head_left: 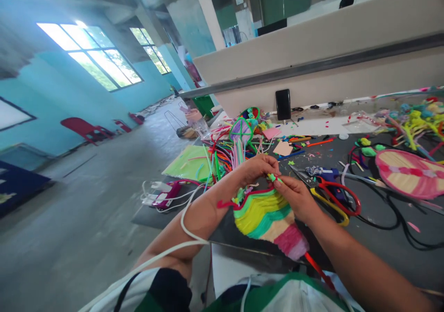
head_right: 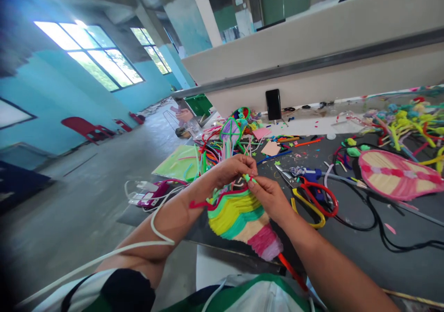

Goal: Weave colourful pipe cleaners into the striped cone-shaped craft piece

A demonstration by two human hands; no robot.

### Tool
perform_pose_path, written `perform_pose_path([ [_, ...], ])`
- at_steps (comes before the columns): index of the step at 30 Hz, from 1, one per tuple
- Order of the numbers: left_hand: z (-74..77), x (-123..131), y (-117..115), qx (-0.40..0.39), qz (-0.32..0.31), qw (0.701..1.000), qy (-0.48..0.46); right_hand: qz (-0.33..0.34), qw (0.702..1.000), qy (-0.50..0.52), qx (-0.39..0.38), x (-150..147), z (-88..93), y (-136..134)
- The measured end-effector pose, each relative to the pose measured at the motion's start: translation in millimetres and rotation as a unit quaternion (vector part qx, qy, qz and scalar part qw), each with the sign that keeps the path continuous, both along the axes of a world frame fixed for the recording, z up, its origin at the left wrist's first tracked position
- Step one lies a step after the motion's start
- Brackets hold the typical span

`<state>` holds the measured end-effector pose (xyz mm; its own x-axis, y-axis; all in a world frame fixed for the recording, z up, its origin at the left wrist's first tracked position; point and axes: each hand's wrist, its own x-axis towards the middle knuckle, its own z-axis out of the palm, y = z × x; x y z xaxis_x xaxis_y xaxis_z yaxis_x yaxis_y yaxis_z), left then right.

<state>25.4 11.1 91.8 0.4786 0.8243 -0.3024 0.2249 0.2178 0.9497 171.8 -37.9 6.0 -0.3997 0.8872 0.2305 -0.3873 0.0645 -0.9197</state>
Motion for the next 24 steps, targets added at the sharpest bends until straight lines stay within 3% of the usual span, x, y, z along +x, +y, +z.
perform_pose_path([
  [3, -0.2, -6.0, 0.1, -0.025, -0.033, 0.999, 0.007, 0.038, 0.995, 0.061, -0.075, -3.6, -0.8, -0.5],
  [6, -2.4, -16.5, 4.3, 0.008, -0.049, 0.999, 0.009, 0.058, 0.983, 0.106, -0.135, -7.5, -3.5, 1.9],
  [12, -8.6, -31.3, 12.2, 0.120, -0.059, 0.991, 0.006, 0.029, 0.986, 0.078, -0.145, -9.5, -10.1, 7.8],
  [18, -10.2, -60.5, 9.2, 0.128, 0.048, 0.990, -0.029, 0.007, 0.984, 0.072, -0.163, -6.6, -6.9, 9.3],
  [24, -26.5, -99.4, -32.9, 0.064, 0.171, 0.979, -0.089, -0.034, 0.979, 0.090, -0.180, -5.0, -5.1, 11.6],
])
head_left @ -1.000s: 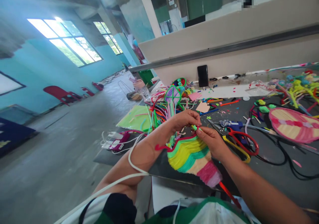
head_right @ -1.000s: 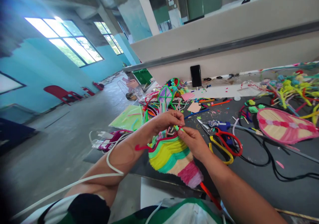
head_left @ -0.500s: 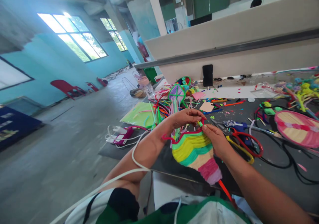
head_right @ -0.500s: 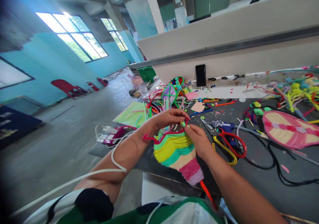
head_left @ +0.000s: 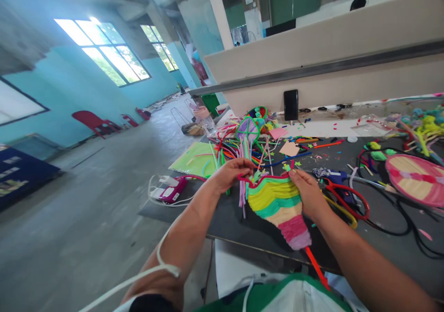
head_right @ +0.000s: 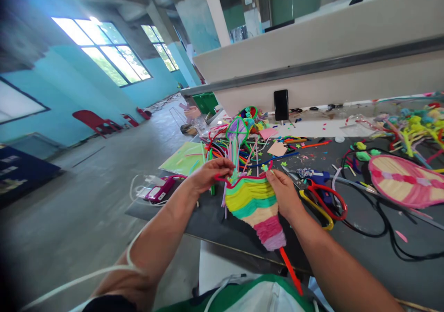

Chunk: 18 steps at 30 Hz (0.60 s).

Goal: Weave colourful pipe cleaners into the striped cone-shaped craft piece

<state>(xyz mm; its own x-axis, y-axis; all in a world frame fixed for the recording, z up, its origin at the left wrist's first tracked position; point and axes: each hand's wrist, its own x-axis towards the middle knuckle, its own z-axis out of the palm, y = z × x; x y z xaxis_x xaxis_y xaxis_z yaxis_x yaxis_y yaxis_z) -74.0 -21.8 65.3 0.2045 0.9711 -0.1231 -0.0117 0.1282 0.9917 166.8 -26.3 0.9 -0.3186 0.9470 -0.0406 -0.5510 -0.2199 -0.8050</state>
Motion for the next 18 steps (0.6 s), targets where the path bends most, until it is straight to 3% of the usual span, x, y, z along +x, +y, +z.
perform_pose_path([
  [6, -26.9, 10.2, -39.6, 0.001, 0.064, 0.992, -0.106, -0.025, 0.999, 0.023, -0.004, -1.0, -1.5, 1.9],
  [18, -42.7, 14.6, -30.8, 0.060, 0.158, 0.982, -0.082, -0.023, 1.000, -0.018, 0.002, -4.8, -10.3, 2.5],
])
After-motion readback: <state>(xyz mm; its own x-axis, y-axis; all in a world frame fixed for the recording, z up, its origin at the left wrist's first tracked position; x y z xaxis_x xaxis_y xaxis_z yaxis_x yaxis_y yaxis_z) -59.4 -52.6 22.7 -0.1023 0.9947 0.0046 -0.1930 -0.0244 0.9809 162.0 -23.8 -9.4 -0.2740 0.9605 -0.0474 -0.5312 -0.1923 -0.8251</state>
